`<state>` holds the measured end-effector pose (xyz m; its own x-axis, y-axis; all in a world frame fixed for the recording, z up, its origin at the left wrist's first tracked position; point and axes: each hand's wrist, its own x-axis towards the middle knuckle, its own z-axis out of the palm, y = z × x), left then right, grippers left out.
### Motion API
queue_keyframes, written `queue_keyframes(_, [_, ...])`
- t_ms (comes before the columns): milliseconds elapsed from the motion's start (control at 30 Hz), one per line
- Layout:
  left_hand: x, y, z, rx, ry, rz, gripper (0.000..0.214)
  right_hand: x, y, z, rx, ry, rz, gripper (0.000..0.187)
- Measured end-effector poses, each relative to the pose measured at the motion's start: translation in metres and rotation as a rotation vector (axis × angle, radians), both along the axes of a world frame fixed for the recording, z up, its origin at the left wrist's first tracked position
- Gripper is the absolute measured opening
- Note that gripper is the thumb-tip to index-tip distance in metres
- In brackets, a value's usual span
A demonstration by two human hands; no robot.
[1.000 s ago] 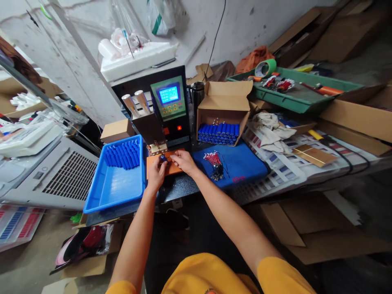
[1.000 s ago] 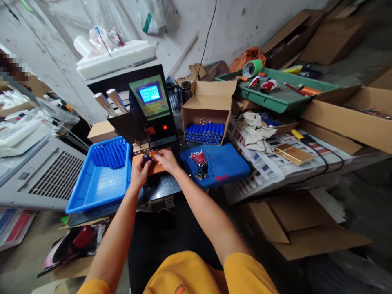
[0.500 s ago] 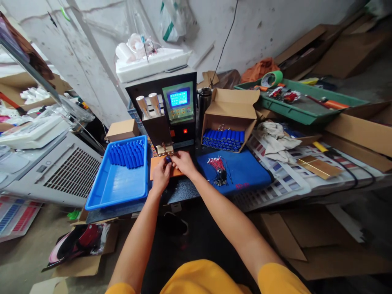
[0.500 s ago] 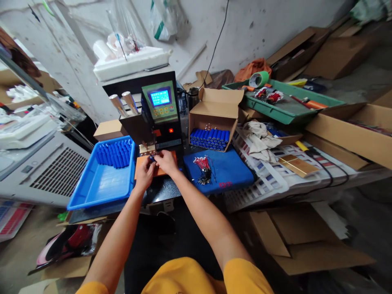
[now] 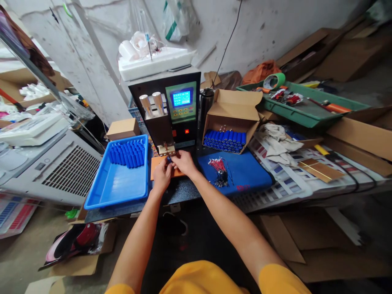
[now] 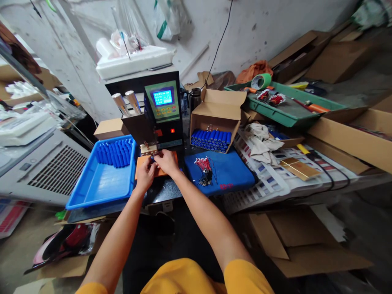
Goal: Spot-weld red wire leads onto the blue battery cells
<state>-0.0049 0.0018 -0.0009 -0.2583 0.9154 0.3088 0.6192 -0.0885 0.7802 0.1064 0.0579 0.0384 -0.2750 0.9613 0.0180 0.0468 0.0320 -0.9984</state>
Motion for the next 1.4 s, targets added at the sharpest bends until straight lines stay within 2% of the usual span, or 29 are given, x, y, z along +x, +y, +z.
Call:
queue_keyframes(267, [0.001, -0.001, -0.001, 0.013, 0.007, 0.027, 0.026, -0.002, 0.0, -0.011, 0.079, -0.075, -0.067, 0.008])
queue_keyframes(533, [0.0, 0.0, -0.005, 0.042, 0.011, 0.043, 0.027, -0.002, -0.002, -0.012, 0.092, -0.075, -0.082, 0.009])
queue_keyframes(700, [-0.004, 0.002, -0.009, 0.019, -0.011, 0.006, 0.031, -0.003, 0.001, -0.013, 0.092, -0.079, -0.07, 0.01])
queue_keyframes(967, [0.0, 0.001, -0.004, 0.018, 0.031, 0.053, 0.03, -0.001, 0.0, -0.012, 0.097, -0.076, -0.054, 0.012])
queue_keyframes(1133, [-0.001, 0.001, -0.005, 0.018, 0.016, 0.035, 0.031, 0.0, -0.001, -0.013, 0.16, -0.113, -0.079, 0.012])
queue_keyframes(1400, [-0.001, 0.001, -0.004, 0.043, -0.051, 0.013, 0.027, 0.001, -0.004, -0.015, 0.091, -0.05, -0.042, 0.014])
